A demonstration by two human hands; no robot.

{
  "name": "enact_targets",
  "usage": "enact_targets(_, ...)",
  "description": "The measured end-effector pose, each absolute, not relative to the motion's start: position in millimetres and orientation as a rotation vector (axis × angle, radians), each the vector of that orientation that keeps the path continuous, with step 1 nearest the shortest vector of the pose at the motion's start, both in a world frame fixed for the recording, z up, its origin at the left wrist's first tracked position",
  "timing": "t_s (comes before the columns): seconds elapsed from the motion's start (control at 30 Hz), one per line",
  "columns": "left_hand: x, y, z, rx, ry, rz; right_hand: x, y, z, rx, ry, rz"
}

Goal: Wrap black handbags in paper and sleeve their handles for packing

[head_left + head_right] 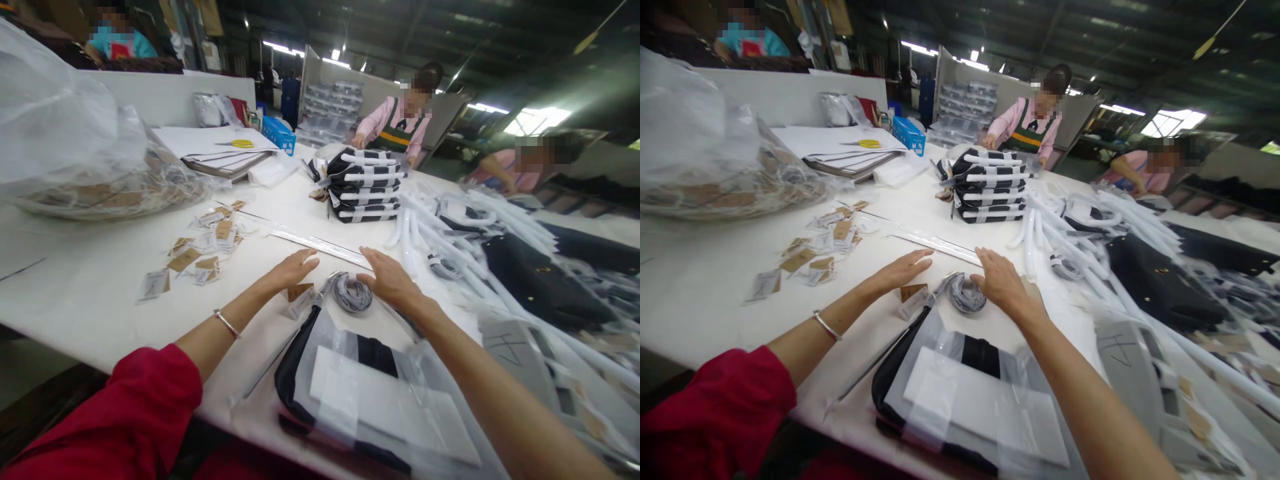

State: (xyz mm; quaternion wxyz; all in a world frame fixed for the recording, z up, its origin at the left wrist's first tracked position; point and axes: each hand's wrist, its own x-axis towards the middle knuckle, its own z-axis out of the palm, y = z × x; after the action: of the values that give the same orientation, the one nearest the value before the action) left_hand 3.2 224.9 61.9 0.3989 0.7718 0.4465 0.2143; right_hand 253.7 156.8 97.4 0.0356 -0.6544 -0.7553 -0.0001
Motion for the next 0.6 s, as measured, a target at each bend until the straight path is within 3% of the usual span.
enact_targets(0.3,-10,189,67,2.216,0.988,0.207,237,156,61,-2.162,-2.353,0.259)
enact_targets(0.43,-15,177,69,2.368,1.036,0.097,250,131,96,-2.138,-2.237,0.36)
enact_targets(0.6,-12,162,65,2.568,1.181,0.13,272,35,158,-1.997,-2.102,0.559)
